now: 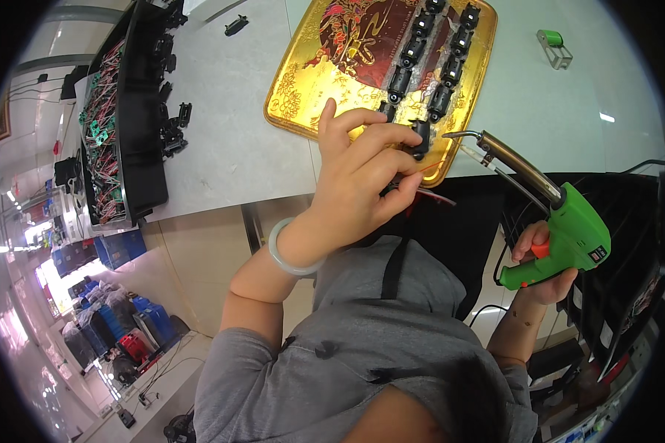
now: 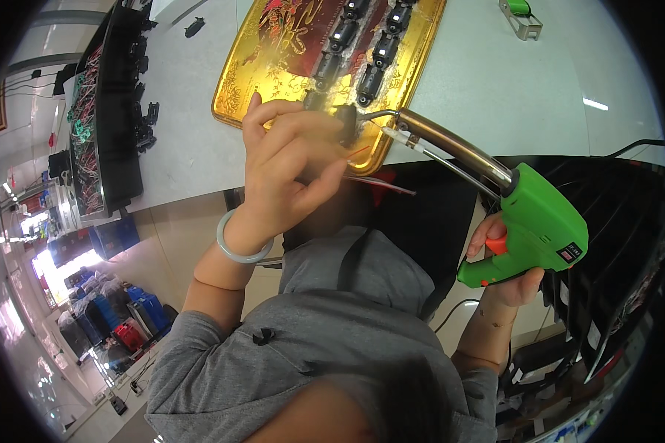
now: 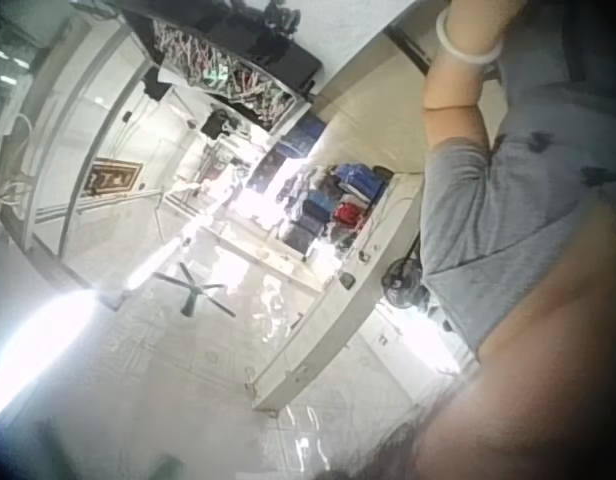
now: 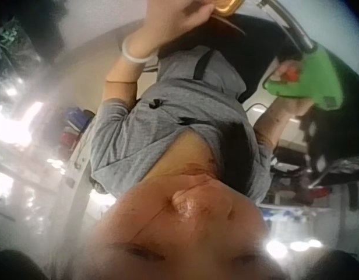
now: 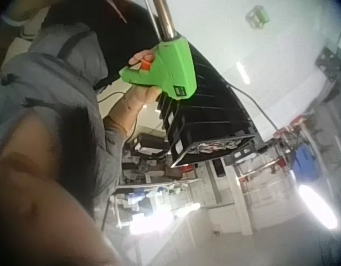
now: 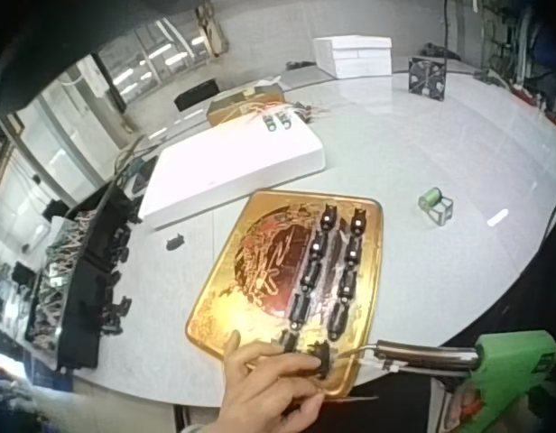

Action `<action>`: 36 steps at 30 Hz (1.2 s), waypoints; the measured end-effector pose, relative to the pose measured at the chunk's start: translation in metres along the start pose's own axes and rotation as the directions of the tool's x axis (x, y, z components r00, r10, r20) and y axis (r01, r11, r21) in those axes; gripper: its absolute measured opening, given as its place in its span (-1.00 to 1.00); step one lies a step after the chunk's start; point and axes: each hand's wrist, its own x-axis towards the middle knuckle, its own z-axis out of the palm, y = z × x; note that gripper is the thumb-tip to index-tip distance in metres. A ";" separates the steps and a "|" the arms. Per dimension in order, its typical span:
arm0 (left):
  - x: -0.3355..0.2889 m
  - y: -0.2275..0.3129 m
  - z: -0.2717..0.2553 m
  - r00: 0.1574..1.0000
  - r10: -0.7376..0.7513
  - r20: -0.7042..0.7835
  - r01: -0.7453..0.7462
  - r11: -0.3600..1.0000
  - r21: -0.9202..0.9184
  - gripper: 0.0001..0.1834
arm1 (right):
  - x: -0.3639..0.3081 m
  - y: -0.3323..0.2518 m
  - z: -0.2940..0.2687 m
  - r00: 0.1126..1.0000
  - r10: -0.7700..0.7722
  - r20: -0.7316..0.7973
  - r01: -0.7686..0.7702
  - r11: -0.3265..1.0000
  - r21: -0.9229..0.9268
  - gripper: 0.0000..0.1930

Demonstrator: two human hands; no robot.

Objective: The person uses a green hot air gun to solder wires onto small black electronic components arranged on a gold tray. They repeatedly pick up components, apply heat to the connection points, and place the finished units into a white foam tray. The task involves handling wires and components one at a time in a repetitive assembly loop.

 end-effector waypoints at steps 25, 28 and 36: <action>0.010 -0.005 -0.006 0.994 0.040 0.102 -0.022 0.985 -0.172 -0.80 | 0.045 0.022 0.080 0.983 0.036 0.179 -0.076 0.972 0.221 -0.44; 0.016 -0.002 -0.012 0.988 0.084 0.133 -0.067 0.990 -0.128 -0.81 | 0.046 0.022 0.091 0.980 0.041 0.195 -0.090 0.963 0.254 -0.44; 0.018 0.002 -0.015 0.970 0.144 0.196 -0.145 0.989 -0.010 -0.85 | 0.039 0.025 0.090 0.982 0.012 0.187 -0.036 0.991 0.127 -0.44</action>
